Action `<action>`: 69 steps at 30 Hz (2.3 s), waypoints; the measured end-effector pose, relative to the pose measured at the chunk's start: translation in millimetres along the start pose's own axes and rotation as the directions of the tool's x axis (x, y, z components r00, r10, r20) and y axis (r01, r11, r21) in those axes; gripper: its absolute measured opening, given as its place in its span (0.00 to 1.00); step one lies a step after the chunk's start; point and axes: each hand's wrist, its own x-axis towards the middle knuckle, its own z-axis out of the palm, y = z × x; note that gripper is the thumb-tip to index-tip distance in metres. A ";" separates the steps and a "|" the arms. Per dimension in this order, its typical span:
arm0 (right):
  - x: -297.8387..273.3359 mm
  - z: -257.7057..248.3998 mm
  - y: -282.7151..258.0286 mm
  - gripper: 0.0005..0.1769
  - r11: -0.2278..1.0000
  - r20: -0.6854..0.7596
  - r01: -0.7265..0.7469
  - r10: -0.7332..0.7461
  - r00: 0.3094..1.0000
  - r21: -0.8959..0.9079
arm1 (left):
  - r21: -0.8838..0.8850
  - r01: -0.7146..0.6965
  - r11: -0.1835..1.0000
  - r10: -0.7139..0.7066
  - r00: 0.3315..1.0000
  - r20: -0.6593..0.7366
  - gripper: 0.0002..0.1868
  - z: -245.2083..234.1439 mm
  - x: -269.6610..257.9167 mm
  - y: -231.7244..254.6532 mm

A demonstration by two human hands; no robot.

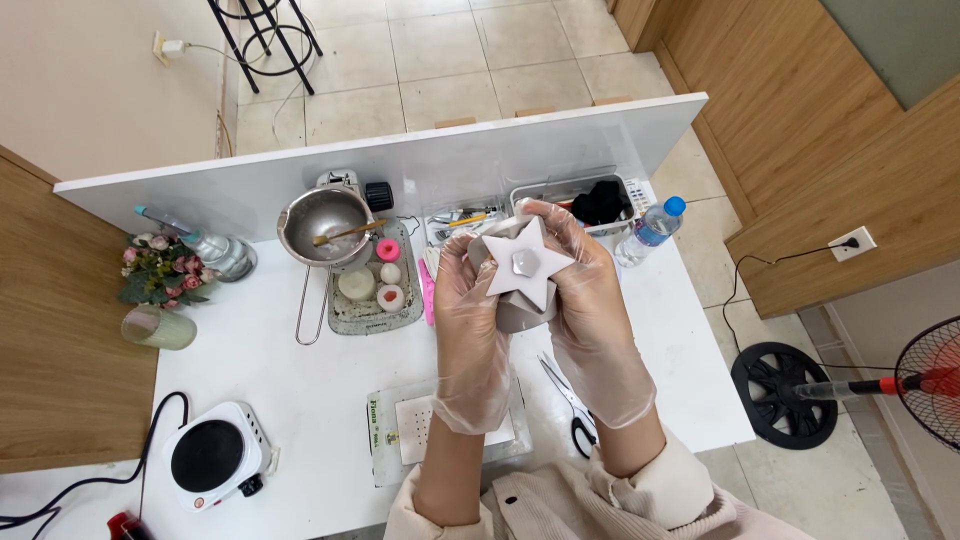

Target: Preparing and demolding wax shapes from silicone molds in a candle studio.

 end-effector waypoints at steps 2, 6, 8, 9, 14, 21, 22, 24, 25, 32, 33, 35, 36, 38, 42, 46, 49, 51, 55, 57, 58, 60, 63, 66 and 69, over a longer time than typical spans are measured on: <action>-2.1 4.0 -2.6 0.19 1.000 -0.007 -0.010 0.011 1.000 0.013 | 0.036 0.004 0.999 -0.002 0.999 -0.039 0.17 7.9 -3.6 2.3; -5.6 7.9 -4.5 0.17 0.999 -0.027 -0.032 0.033 0.999 0.040 | 0.059 -0.114 0.992 0.114 0.993 -0.011 0.17 -3.7 -0.1 -13.7; -5.5 7.7 -3.7 0.17 0.999 -0.031 -0.036 0.037 0.999 0.033 | 0.071 -0.112 0.991 0.115 0.993 -0.033 0.18 2.4 -3.2 -10.8; -5.3 7.8 -3.2 0.17 0.999 -0.033 -0.036 0.037 0.999 0.026 | 0.082 -0.113 0.990 0.117 0.992 -0.050 0.18 5.3 -4.6 -9.2; -6.8 7.6 -1.1 0.17 0.999 -0.018 -0.028 0.029 0.999 0.035 | 0.121 -0.150 0.981 0.157 0.986 -0.054 0.19 -0.5 -3.8 -15.4; -7.3 8.9 -2.3 0.15 0.998 -0.030 -0.041 0.042 0.999 0.052 | 0.099 -0.127 0.987 0.134 0.989 -0.069 0.18 2.5 -3.9 -12.4; -7.1 8.0 -1.8 0.15 0.998 -0.031 -0.041 0.043 0.999 0.052 | 0.099 -0.125 0.987 0.132 0.989 -0.069 0.18 1.7 -3.3 -13.4; -6.4 6.2 -0.7 0.16 0.998 -0.037 -0.045 0.046 0.998 0.039 | 0.126 -0.136 0.983 0.147 0.985 -0.084 0.18 -0.1 -1.6 -15.3; -6.1 6.3 -0.5 0.16 0.998 -0.038 -0.045 0.046 0.998 0.039 | 0.126 -0.135 0.983 0.146 0.986 -0.084 0.18 -0.2 -1.6 -15.1; -4.9 6.8 1.7 0.17 0.998 -0.068 -0.061 0.062 0.996 0.021 | 0.151 -0.169 0.974 0.180 0.982 -0.063 0.19 -2.2 -0.9 -14.6; -4.8 7.2 1.9 0.17 0.998 -0.075 -0.065 0.067 0.995 0.017 | 0.152 -0.164 0.975 0.177 0.981 -0.074 0.18 -2.1 -0.5 -14.5; -4.9 8.3 1.3 0.17 0.997 -0.078 -0.071 0.071 0.994 0.009 | 0.155 -0.158 0.975 0.172 0.982 -0.080 0.18 -2.9 0.1 -14.2; -4.8 9.0 1.1 0.18 0.997 -0.081 -0.075 0.075 0.994 0.001 | 0.159 -0.153 0.975 0.167 0.982 -0.085 0.18 -3.3 0.6 -14.0; -4.2 8.1 3.3 0.17 0.997 -0.077 -0.080 0.080 0.994 0.001 | 0.173 -0.158 0.972 0.174 0.981 -0.085 0.18 -6.4 1.2 -14.8; -2.1 3.1 12.2 0.16 0.997 -0.053 -0.082 0.083 0.995 0.006 | 0.279 -0.182 0.943 0.213 0.973 -0.086 0.16 -12.1 1.8 -15.8; 0.3 -2.2 24.2 0.17 0.998 -0.026 -0.065 0.065 0.998 -0.003 | 0.370 -0.228 0.901 0.270 0.960 -0.067 0.17 -24.0 1.8 -22.0; 0.1 -3.6 31.4 0.19 0.997 -0.014 -0.011 0.010 1.000 -0.079 | 0.409 -0.197 0.891 0.266 0.957 -0.118 0.18 -29.9 1.2 -25.1; 0.8 -4.8 36.6 0.20 0.980 -0.015 0.059 -0.063 0.998 -0.189 | 0.342 -0.171 0.924 0.224 0.967 -0.123 0.19 -31.4 -0.6 -24.7; -3.3 -7.1 42.9 0.18 0.959 -0.013 0.091 -0.098 0.995 -0.269 | 0.297 -0.144 0.944 0.195 0.969 -0.153 0.19 -43.0 -2.1 -30.2; -5.3 -10.0 47.2 0.16 0.935 0.006 0.143 -0.149 0.989 -0.323 | 0.228 -0.216 0.949 0.237 0.969 -0.067 0.20 -51.8 -2.1 -32.9; -5.5 -11.3 49.0 0.16 0.936 0.006 0.139 -0.145 0.989 -0.324 | 0.228 -0.215 0.950 0.237 0.969 -0.072 0.20 -55.2 -2.8 -33.9; -6.1 -13.8 53.1 0.16 0.926 0.009 0.165 -0.173 0.985 -0.339 | 0.232 -0.195 0.953 0.213 0.976 -0.052 0.24 -62.2 -4.4 -35.6; -6.9 -18.8 61.6 0.15 0.926 -0.001 0.153 -0.163 0.987 -0.346 | 0.150 -0.015 0.989 0.044 0.981 -0.189 0.27 -29.2 -19.8 -6.7; -7.4 -22.3 68.0 0.14 0.922 0.004 0.154 -0.163 0.987 -0.356 | 0.065 -0.027 0.998 0.037 0.987 -0.155 0.25 -30.8 -21.5 -2.1; -8.8 -23.7 72.4 0.15 0.930 -0.001 0.131 -0.140 0.990 -0.345 | 0.068 -0.061 0.996 0.066 0.995 -0.074 0.24 -37.3 -27.0 -4.5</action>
